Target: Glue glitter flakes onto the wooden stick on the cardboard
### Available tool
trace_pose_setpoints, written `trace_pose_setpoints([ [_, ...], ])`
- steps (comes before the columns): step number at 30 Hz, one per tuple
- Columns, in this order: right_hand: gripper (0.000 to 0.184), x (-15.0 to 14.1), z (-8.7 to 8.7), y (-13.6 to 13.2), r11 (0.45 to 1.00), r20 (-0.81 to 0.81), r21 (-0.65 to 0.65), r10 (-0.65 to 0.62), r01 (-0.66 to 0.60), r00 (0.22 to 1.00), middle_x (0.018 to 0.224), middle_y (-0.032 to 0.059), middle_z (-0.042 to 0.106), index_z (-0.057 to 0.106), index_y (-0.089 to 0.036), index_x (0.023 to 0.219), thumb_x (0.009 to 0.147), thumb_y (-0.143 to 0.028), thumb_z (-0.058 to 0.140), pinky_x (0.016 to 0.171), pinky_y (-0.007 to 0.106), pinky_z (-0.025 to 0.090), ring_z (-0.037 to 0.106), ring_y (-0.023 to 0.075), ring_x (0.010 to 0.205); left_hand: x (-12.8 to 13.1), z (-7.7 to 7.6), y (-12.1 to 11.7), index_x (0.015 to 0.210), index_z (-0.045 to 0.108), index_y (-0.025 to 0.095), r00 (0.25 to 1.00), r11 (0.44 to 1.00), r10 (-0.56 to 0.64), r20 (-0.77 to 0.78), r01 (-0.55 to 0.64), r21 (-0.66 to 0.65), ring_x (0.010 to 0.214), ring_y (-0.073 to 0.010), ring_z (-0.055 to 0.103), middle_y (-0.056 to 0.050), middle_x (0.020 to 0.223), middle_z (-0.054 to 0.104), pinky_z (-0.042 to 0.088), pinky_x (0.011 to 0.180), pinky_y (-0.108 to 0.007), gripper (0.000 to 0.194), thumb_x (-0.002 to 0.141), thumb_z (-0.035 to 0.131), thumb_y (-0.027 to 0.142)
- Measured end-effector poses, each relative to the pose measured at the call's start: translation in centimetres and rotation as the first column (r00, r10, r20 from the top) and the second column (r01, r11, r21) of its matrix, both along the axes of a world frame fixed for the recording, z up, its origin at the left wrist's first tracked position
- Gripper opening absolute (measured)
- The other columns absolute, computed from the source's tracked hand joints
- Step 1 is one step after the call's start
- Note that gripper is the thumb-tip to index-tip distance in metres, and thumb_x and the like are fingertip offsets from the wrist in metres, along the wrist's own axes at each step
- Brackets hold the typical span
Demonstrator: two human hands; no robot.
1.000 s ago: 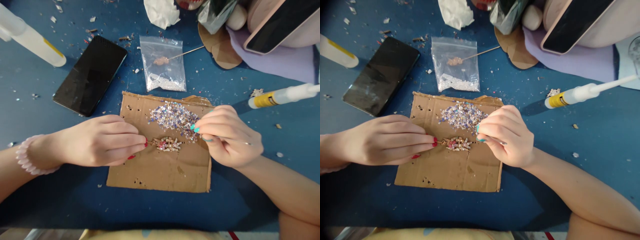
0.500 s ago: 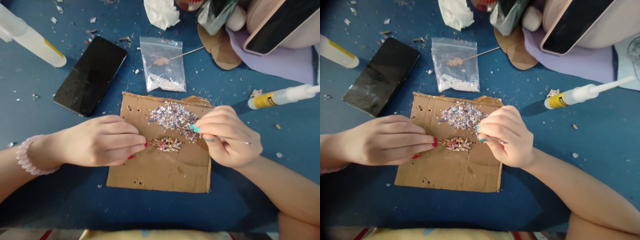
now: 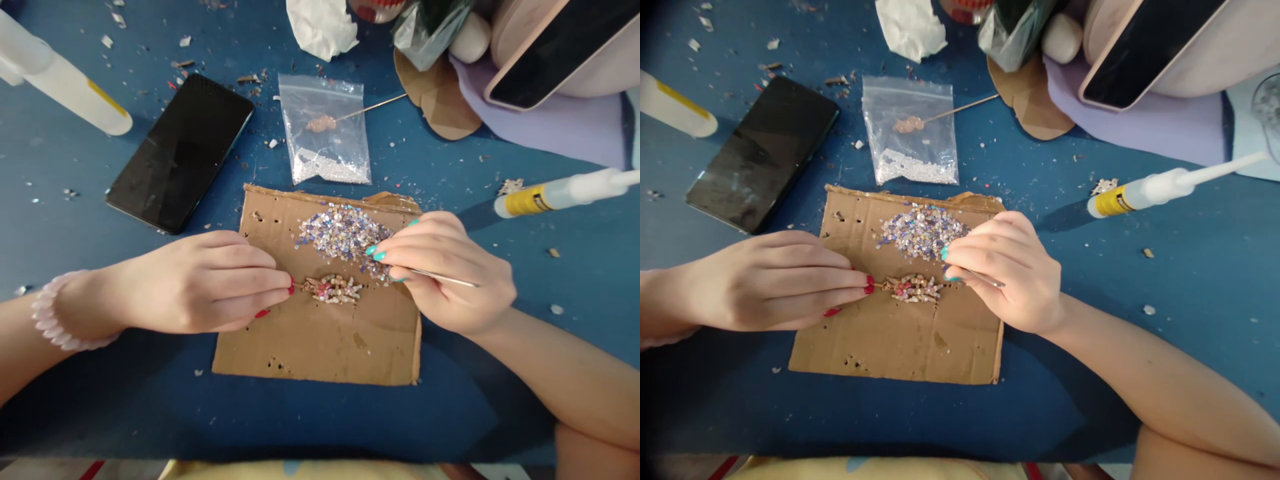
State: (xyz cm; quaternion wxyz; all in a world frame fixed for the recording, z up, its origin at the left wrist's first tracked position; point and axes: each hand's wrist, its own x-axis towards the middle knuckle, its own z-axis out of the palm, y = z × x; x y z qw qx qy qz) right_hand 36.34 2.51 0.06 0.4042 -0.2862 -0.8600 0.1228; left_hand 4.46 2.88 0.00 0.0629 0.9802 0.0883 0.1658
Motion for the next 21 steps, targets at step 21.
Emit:
trace_pose_setpoints([
  [21,0.008,0.12,-0.06,0.05,1.000,-0.031,-0.015,0.000,0.000,1.000,0.075,0.0006,0.075,0.065,-0.022,0.089,0.091,-0.015,0.063,0.069,0.035,0.052,0.070,0.0165,0.068,0.00,-0.11,0.03,0.123,0.062,0.017,1.000,1.000,-0.011,-0.002,0.011,-0.004,0.107,-0.0147,0.063,0.003,0.120,0.070,0.049,0.090,-0.034,0.031,0.105,0.039,0.027],
])
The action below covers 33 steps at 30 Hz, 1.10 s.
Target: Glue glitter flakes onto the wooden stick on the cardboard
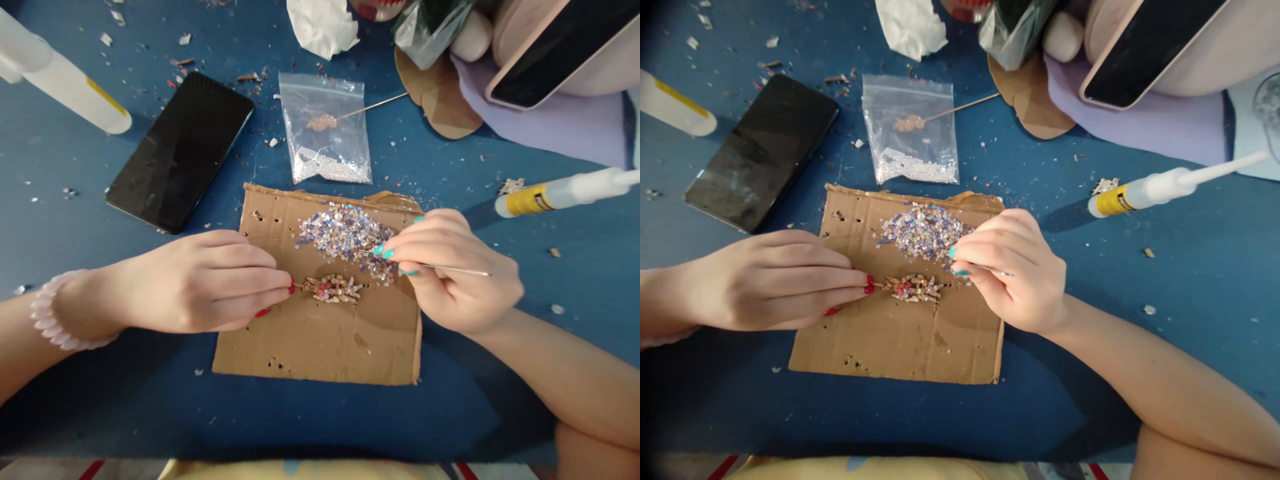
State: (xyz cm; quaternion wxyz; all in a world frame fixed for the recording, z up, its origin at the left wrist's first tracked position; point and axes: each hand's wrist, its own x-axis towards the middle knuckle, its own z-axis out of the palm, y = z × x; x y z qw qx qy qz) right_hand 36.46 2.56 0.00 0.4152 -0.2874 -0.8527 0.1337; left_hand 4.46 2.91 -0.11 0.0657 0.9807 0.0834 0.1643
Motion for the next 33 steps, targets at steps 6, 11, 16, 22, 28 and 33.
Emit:
trace_pose_setpoints([
  [6,0.002,-0.15,0.03,-0.05,0.999,0.012,0.021,0.033,-0.033,0.999,0.076,0.0018,0.075,0.065,-0.022,0.092,0.092,-0.021,0.064,0.069,0.036,0.053,0.070,0.0172,0.068,0.07,-0.01,0.05,0.123,0.062,0.018,1.000,1.000,0.005,0.001,-0.005,-0.003,0.107,-0.0146,0.063,0.003,0.120,0.070,0.050,0.090,-0.034,0.030,0.105,0.040,0.027],
  [11,0.002,-0.22,0.14,-0.05,0.999,0.025,0.010,0.047,-0.047,0.999,0.076,0.0031,0.076,0.065,-0.020,0.091,0.091,-0.018,0.065,0.069,0.036,0.053,0.070,0.0178,0.068,0.06,-0.06,-0.01,0.122,0.062,0.018,1.000,1.000,0.005,0.005,-0.005,-0.009,0.107,-0.0146,0.063,0.003,0.120,0.070,0.050,0.090,-0.034,0.030,0.105,0.040,0.028],
  [16,0.002,-0.30,0.10,-0.01,0.999,0.014,0.000,0.050,-0.050,0.999,0.076,0.0034,0.076,0.065,-0.020,0.091,0.091,-0.018,0.065,0.068,0.036,0.052,0.070,0.0182,0.069,0.03,-0.08,-0.02,0.123,0.061,0.017,1.000,1.000,0.003,0.008,-0.003,-0.016,0.108,-0.0148,0.063,0.003,0.120,0.070,0.050,0.090,-0.035,0.030,0.105,0.040,0.027],
  [22,0.003,-0.38,-0.13,-0.09,1.000,-0.004,-0.013,0.026,-0.026,1.000,0.076,0.0013,0.076,0.066,-0.022,0.092,0.092,-0.021,0.064,0.069,0.036,0.053,0.071,0.0175,0.070,0.00,-0.15,0.02,0.123,0.062,0.018,1.000,1.000,0.008,0.000,-0.008,-0.008,0.108,-0.0144,0.063,0.003,0.120,0.070,0.051,0.090,-0.034,0.029,0.105,0.041,0.028],
  [28,0.004,-0.43,-0.30,-0.08,0.999,-0.047,-0.033,0.022,-0.023,0.999,0.074,0.0009,0.075,0.067,-0.022,0.090,0.092,-0.021,0.064,0.069,0.035,0.052,0.071,0.0174,0.069,0.06,-0.10,0.01,0.124,0.061,0.018,1.000,1.000,0.007,-0.004,-0.007,-0.007,0.110,-0.0145,0.062,0.004,0.122,0.069,0.051,0.091,-0.034,0.030,0.105,0.041,0.028],
  [33,0.007,-0.36,-0.33,-0.15,0.998,-0.037,-0.066,0.020,-0.022,0.999,0.076,0.0004,0.075,0.066,-0.023,0.090,0.093,-0.021,0.061,0.071,0.035,0.052,0.071,0.0170,0.071,-0.08,-0.09,-0.02,0.124,0.061,0.018,1.000,1.000,0.007,-0.004,-0.007,-0.010,0.109,-0.0143,0.062,0.004,0.122,0.069,0.051,0.091,-0.034,0.030,0.105,0.041,0.028],
])
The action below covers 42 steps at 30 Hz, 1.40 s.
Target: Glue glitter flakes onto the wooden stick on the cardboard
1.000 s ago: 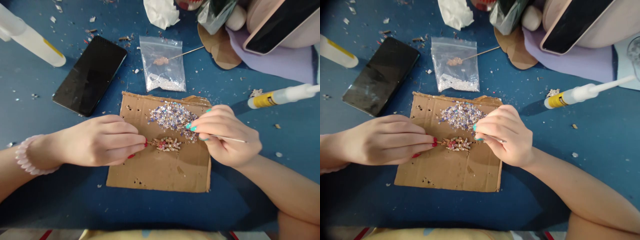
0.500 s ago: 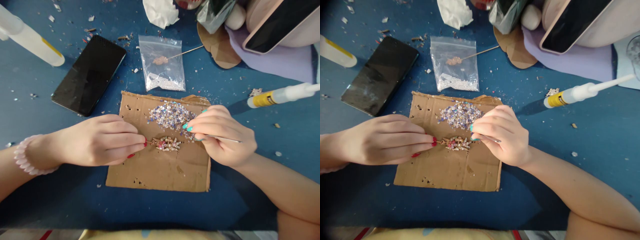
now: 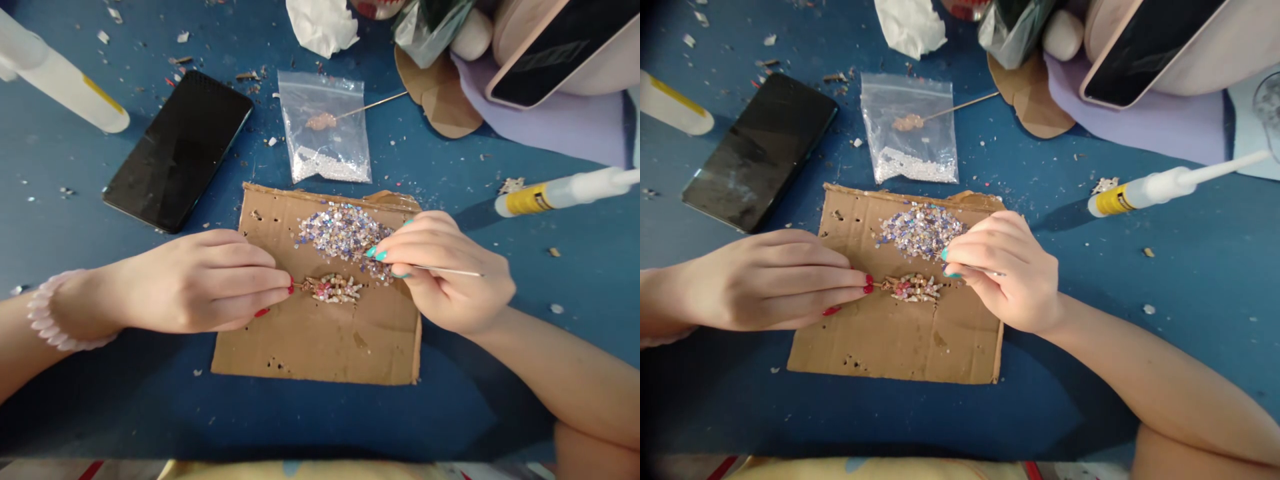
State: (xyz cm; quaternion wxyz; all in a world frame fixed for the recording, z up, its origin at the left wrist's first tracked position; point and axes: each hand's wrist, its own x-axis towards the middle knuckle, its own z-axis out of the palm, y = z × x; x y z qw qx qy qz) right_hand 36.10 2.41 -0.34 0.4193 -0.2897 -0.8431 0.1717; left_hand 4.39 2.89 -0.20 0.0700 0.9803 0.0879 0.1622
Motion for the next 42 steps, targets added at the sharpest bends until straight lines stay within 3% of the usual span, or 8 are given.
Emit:
trace_pose_setpoints([
  [31,0.009,0.1,0.3,0.1,1.000,-0.017,-0.012,0.024,-0.024,1.000,0.076,0.0002,0.075,0.066,-0.023,0.089,0.093,-0.017,0.060,0.069,0.034,0.053,0.072,0.0166,0.072,0.2,0.0,0.1,0.122,0.062,0.018,1.000,1.000,0.000,0.012,0.000,0.000,0.107,-0.0145,0.064,0.002,0.118,0.071,0.053,0.091,-0.032,0.030,0.104,0.041,0.027],
  [38,0.006,0.2,1.1,-0.4,0.992,-0.001,-0.062,0.109,-0.109,0.994,0.078,0.0017,0.075,0.066,-0.021,0.093,0.094,-0.020,0.060,0.071,0.034,0.054,0.072,0.0159,0.073,0.1,0.1,0.2,0.123,0.062,0.017,1.000,1.000,-0.002,0.006,0.002,-0.020,0.107,-0.0142,0.063,0.002,0.119,0.071,0.050,0.092,-0.033,0.029,0.104,0.042,0.027],
  [42,0.009,0.2,2.1,-1.1,0.977,0.111,-0.112,0.195,-0.183,0.975,0.080,0.0021,0.077,0.064,-0.021,0.092,0.097,-0.024,0.058,0.075,0.034,0.056,0.072,0.0145,0.075,0.1,0.2,0.1,0.122,0.062,0.018,1.000,1.000,0.007,0.019,-0.006,-0.023,0.104,-0.0135,0.065,0.002,0.116,0.072,0.051,0.088,-0.032,0.029,0.105,0.040,0.027],
])
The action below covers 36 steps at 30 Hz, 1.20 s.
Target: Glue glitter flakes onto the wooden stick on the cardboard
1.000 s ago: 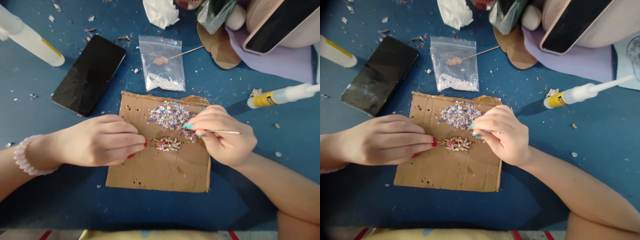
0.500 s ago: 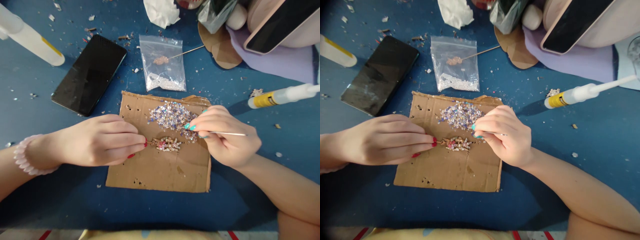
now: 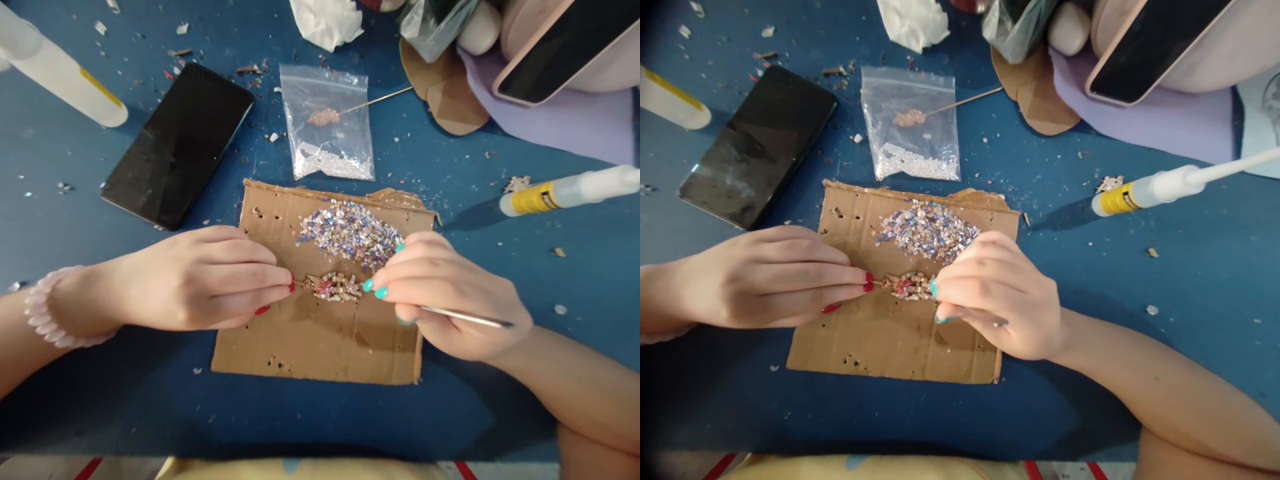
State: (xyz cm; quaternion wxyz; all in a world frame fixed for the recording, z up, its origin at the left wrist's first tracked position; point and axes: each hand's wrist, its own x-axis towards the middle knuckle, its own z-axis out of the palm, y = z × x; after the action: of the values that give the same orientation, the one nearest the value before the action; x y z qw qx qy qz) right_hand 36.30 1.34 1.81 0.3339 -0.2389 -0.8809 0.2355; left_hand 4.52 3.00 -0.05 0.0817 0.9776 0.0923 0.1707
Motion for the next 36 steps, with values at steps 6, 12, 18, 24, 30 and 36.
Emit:
trace_pose_setpoints([
  [6,0.010,-0.12,0.40,-0.30,0.997,0.040,0.019,0.079,-0.080,0.996,0.080,0.0048,0.078,0.064,-0.018,0.086,0.095,-0.022,0.061,0.075,0.033,0.057,0.072,0.0141,0.074,-0.05,0.07,-0.03,0.122,0.062,0.016,1.000,1.000,0.000,-0.004,0.000,-0.012,0.105,-0.0149,0.064,0.002,0.116,0.072,0.050,0.087,-0.033,0.029,0.104,0.042,0.027],
  [12,0.008,-0.31,0.22,-0.40,0.998,0.040,-0.006,0.070,-0.070,0.997,0.081,0.0021,0.078,0.064,-0.020,0.087,0.094,-0.022,0.062,0.076,0.033,0.057,0.072,0.0131,0.074,-0.05,-0.08,-0.02,0.122,0.062,0.017,1.000,1.000,-0.001,0.000,0.001,0.005,0.105,-0.0139,0.065,0.000,0.114,0.072,0.052,0.093,-0.031,0.030,0.103,0.042,0.028],
  [18,0.006,-0.46,0.21,-0.43,0.996,0.024,-0.014,0.083,-0.083,0.996,0.082,0.0044,0.078,0.064,-0.018,0.088,0.093,-0.020,0.063,0.076,0.033,0.057,0.072,0.0140,0.075,0.04,-0.05,0.00,0.123,0.062,0.019,1.000,1.000,0.004,-0.003,-0.004,0.018,0.106,-0.0136,0.067,0.001,0.113,0.073,0.055,0.094,-0.032,0.030,0.103,0.041,0.028],
  [24,0.010,-0.68,0.19,-0.51,0.998,0.024,0.000,0.066,-0.066,0.998,0.079,0.0060,0.078,0.063,-0.016,0.085,0.094,-0.021,0.063,0.074,0.034,0.057,0.072,0.0147,0.073,0.14,-0.02,0.07,0.121,0.063,0.018,1.000,1.000,-0.003,0.000,0.003,0.018,0.105,-0.0148,0.066,0.001,0.115,0.072,0.055,0.087,-0.032,0.029,0.103,0.041,0.028],
  [30,0.010,-0.75,0.20,-0.48,0.997,0.022,0.001,0.071,-0.071,0.997,0.080,0.0044,0.078,0.063,-0.018,0.086,0.095,-0.022,0.062,0.073,0.033,0.058,0.071,0.0139,0.073,0.12,0.13,0.00,0.120,0.063,0.017,1.000,1.000,-0.005,0.001,0.005,0.005,0.104,-0.0148,0.066,0.002,0.116,0.072,0.053,0.085,-0.034,0.029,0.105,0.040,0.027],
  [36,0.005,-0.49,0.14,-0.63,0.993,0.015,-0.031,0.114,-0.114,0.993,0.084,0.0069,0.078,0.065,-0.014,0.089,0.093,-0.017,0.063,0.077,0.034,0.056,0.071,0.0148,0.078,0.08,0.03,0.00,0.120,0.062,0.015,1.000,1.000,-0.013,0.002,0.013,-0.002,0.105,-0.0152,0.064,0.002,0.115,0.072,0.050,0.087,-0.034,0.029,0.105,0.040,0.027],
])
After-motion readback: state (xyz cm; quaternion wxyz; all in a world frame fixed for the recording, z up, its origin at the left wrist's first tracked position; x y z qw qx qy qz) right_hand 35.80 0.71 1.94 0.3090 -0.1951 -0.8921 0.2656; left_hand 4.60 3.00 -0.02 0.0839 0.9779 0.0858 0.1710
